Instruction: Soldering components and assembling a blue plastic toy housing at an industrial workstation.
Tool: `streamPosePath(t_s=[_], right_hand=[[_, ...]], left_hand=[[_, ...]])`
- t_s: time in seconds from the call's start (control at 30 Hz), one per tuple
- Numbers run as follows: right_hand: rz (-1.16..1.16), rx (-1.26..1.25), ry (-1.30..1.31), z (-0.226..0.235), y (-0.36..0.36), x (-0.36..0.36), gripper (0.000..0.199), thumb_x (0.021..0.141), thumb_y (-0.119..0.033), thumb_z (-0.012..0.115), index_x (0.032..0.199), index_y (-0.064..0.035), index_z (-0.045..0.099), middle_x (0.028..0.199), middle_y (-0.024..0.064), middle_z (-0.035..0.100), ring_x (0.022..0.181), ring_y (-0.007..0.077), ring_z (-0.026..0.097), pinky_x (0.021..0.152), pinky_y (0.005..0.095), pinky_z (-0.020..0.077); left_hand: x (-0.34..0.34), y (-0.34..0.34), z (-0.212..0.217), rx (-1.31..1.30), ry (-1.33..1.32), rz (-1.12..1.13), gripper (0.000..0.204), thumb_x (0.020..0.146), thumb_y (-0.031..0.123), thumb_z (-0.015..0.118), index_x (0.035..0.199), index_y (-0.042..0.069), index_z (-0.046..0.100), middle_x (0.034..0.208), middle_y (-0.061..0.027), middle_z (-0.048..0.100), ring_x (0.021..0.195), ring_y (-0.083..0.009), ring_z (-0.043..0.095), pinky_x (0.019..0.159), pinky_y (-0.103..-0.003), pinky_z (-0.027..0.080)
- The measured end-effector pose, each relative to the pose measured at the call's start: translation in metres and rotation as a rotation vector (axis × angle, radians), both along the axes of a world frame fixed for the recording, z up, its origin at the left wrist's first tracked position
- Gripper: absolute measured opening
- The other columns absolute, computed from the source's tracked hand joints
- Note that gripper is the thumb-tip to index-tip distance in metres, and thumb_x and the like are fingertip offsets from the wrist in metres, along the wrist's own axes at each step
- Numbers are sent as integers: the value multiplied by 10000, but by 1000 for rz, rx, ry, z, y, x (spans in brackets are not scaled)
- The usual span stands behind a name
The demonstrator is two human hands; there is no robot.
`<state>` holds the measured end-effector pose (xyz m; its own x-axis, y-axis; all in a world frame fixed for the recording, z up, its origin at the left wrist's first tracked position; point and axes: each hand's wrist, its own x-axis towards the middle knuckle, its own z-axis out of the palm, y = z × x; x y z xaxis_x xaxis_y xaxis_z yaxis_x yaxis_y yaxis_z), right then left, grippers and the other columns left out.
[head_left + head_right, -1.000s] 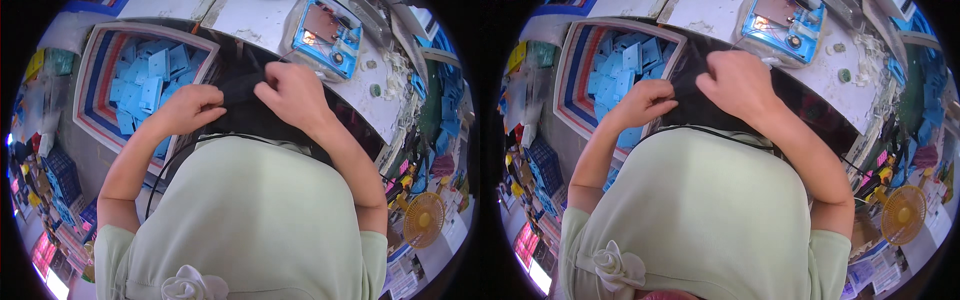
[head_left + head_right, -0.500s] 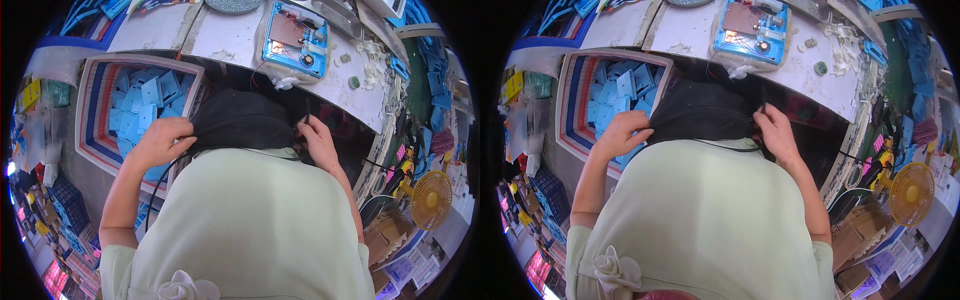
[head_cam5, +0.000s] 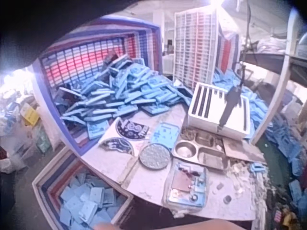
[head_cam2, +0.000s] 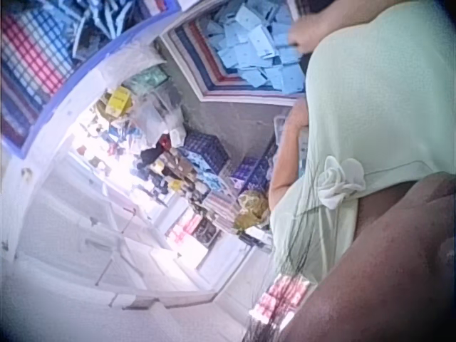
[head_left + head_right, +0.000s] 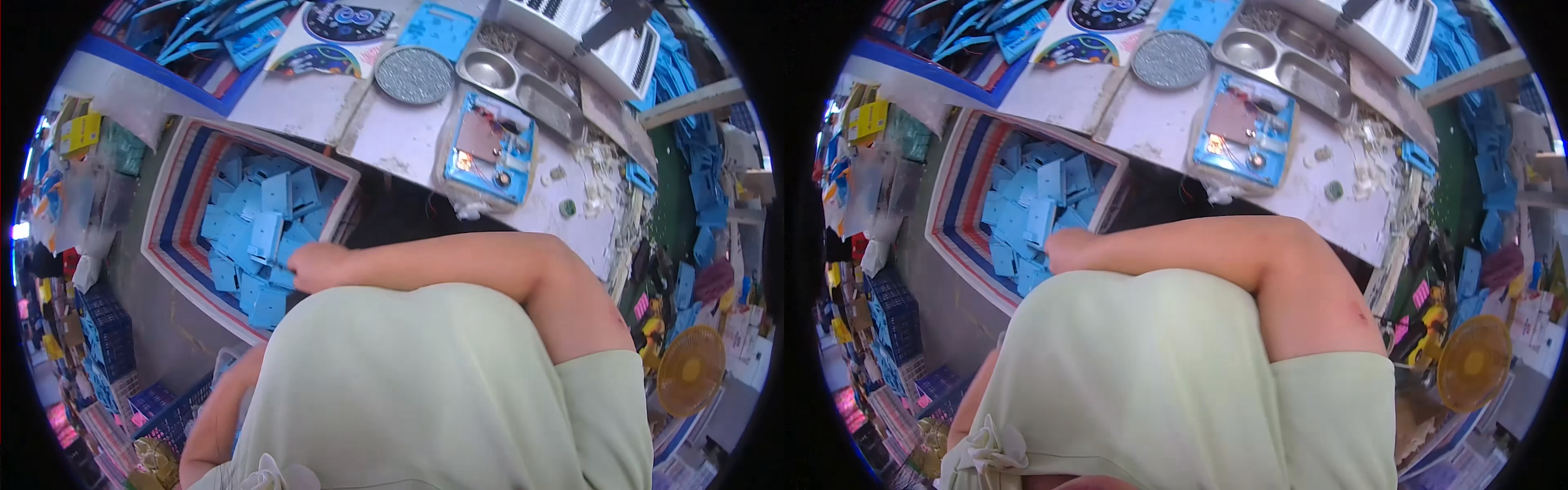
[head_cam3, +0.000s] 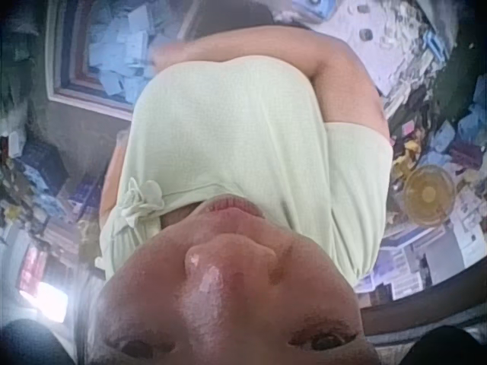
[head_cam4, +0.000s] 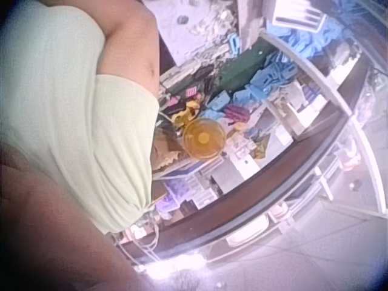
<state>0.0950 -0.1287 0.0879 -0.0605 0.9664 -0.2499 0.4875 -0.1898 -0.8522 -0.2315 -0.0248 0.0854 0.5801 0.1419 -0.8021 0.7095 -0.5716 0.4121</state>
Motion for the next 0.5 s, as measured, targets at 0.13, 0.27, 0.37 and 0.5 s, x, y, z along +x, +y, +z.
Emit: streamPosePath(t_s=[0.13, 0.27, 0.37, 0.5], right_hand=[[514, 132, 165, -42, 31, -27, 333, 888, -304, 652, 1045, -16, 714, 983, 217, 723, 920, 386, 699, 776, 480, 533], [475, 99, 317, -24, 8, 12, 392, 948, -355, 649, 1143, -17, 683, 1033, 170, 731, 964, 310, 703, 816, 427, 531], [190, -17, 442, 38, -51, 81, 383, 971, -353, 650, 1159, -21, 674, 1029, 134, 729, 955, 246, 699, 841, 366, 530], [-252, 78, 549, 63, -156, 144, 313, 976, -273, 664, 1190, -44, 669, 983, 83, 719, 925, 169, 680, 806, 332, 527]], left_hand=[[-75, -38, -39, -75, 243, 101, 217, 834, 223, 713, 850, 10, 676, 743, -176, 628, 672, -295, 627, 629, -408, 488], [-103, -54, -72, -127, 373, 226, 227, 836, 234, 711, 894, 15, 699, 792, -181, 657, 715, -302, 654, 655, -412, 506], [-96, -48, -94, -151, 405, 273, 241, 837, 242, 709, 927, 19, 716, 829, -185, 680, 748, -308, 674, 674, -414, 520], [-65, -10, -102, -170, 476, 189, 266, 839, 253, 707, 971, 24, 739, 878, -190, 710, 792, -315, 701, 700, -418, 538]])
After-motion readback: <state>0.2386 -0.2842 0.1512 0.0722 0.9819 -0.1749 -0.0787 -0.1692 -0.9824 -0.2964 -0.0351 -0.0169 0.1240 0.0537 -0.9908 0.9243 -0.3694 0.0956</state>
